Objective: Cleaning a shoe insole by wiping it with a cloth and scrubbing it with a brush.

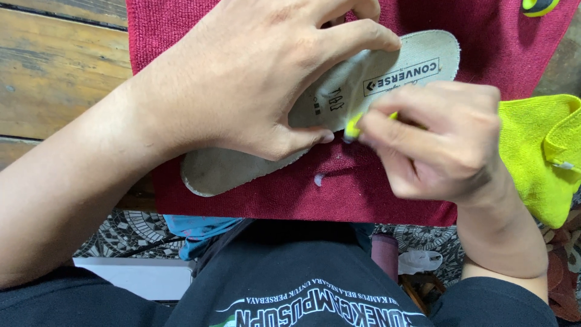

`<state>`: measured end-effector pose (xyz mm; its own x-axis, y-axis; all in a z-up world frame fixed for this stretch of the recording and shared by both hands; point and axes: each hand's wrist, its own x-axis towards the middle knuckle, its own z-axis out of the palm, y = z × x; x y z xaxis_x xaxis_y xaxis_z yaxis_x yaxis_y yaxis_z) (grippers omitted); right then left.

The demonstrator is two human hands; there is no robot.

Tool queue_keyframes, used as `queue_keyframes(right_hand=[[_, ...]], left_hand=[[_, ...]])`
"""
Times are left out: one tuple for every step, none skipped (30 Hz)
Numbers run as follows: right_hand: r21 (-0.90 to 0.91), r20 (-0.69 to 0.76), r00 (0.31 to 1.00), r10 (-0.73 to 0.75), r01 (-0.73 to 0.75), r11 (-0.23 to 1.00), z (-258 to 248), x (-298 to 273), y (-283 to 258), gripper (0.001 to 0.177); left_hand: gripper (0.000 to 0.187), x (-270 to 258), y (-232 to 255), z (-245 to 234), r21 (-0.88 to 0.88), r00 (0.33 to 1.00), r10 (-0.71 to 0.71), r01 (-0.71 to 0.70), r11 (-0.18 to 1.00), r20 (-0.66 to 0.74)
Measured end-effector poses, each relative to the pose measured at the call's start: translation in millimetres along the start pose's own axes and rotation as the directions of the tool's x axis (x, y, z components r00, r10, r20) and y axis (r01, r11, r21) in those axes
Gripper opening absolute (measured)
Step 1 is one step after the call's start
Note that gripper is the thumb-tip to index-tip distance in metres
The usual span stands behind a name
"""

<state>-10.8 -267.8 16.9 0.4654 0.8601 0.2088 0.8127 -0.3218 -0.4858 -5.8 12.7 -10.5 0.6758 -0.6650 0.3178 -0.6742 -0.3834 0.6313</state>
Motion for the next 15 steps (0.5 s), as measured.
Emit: queue_keyframes(right_hand=[[-0.006,0.05,0.998,-0.048,0.048,0.999,0.4,-0.7,2.0,0.018],[-0.007,0.05,0.998,-0.049,0.049,0.999,0.4,-1.0,-0.5,0.018],[-0.038,0.056,0.995,-0.079,0.081,0.996,0.7,-1.0,-3.0,0.018],[-0.069,0.062,0.992,-0.109,0.113,0.991,1.1,-1.0,-5.5,0.017],[-0.069,0.061,0.992,-0.107,0.112,0.991,0.8,-3.1,-1.3,0.017],[0.048,0.038,0.995,-0.092,0.09,0.995,0.6,-5.2,3.0,0.014],[0.164,0.018,0.997,-0.071,0.067,0.984,-0.6,-8.0,6.6,0.012],[0.162,0.02,0.998,-0.066,0.062,0.985,-2.3,-10.5,3.3,0.012],[0.143,-0.042,0.998,0.047,-0.04,0.989,-4.4,-11.1,1.1,0.01],[0.13,-0.106,0.982,0.157,-0.143,0.981,-6.4,-11.5,-1.4,0.009],[0.128,-0.104,0.983,0.153,-0.139,0.982,-7.5,-12.6,-2.2,0.009],[0.093,-0.142,0.965,0.221,-0.209,0.973,-8.7,-13.8,-2.7,0.01],[0.063,-0.181,0.939,0.291,-0.284,0.957,-9.4,-16.1,-4.7,0.012],[0.065,-0.179,0.939,0.293,-0.286,0.956,-6.2,-15.5,-6.2,0.012],[0.051,-0.224,0.921,0.317,-0.314,0.948,-3.6,-14.0,-6.2,0.012]], left_hand=[[0.06,-0.1,-0.3,-0.1,0.007,1.0,-0.006,0.006,1.0,0.011],[0.06,0.2,-0.9,0.2,0.008,1.0,-0.005,0.005,1.0,0.011],[0.061,0.3,-1.3,0.1,-0.003,1.0,-0.001,0.001,1.0,0.014],[0.062,0.2,-1.7,0.1,-0.014,1.0,0.003,-0.003,1.0,0.016],[0.062,0.0,-1.6,-0.7,-0.015,1.0,0.004,-0.004,1.0,0.018],[0.064,-0.2,-1.6,-1.4,0.002,0.999,-0.007,0.007,1.0,0.038],[0.066,0.2,-1.6,-1.6,0.015,0.998,-0.017,0.016,1.0,0.057],[0.066,0.4,-2.3,-3.0,0.011,0.998,-0.013,0.012,1.0,0.058],[0.068,-0.8,-2.8,-4.9,0.015,0.997,-0.012,0.011,1.0,0.07],[0.07,-2.4,-3.2,-7.1,0.02,0.997,-0.012,0.01,1.0,0.082],[0.07,-3.4,-6.7,-9.6,0.023,0.997,-0.013,0.012,1.0,0.078],[0.073,-4.2,-10.2,-12.0,-0.089,0.996,0.014,-0.007,0.996,0.083],[0.076,-5.3,-13.2,-13.8,-0.205,0.995,0.044,-0.024,0.979,0.089],[0.076,-6.9,-16.0,-11.4,-0.207,0.995,0.042,-0.023,0.978,0.09],[0.063,-7.5,-19.4,-9.8,-0.235,0.998,0.033,-0.019,0.972,0.055]])
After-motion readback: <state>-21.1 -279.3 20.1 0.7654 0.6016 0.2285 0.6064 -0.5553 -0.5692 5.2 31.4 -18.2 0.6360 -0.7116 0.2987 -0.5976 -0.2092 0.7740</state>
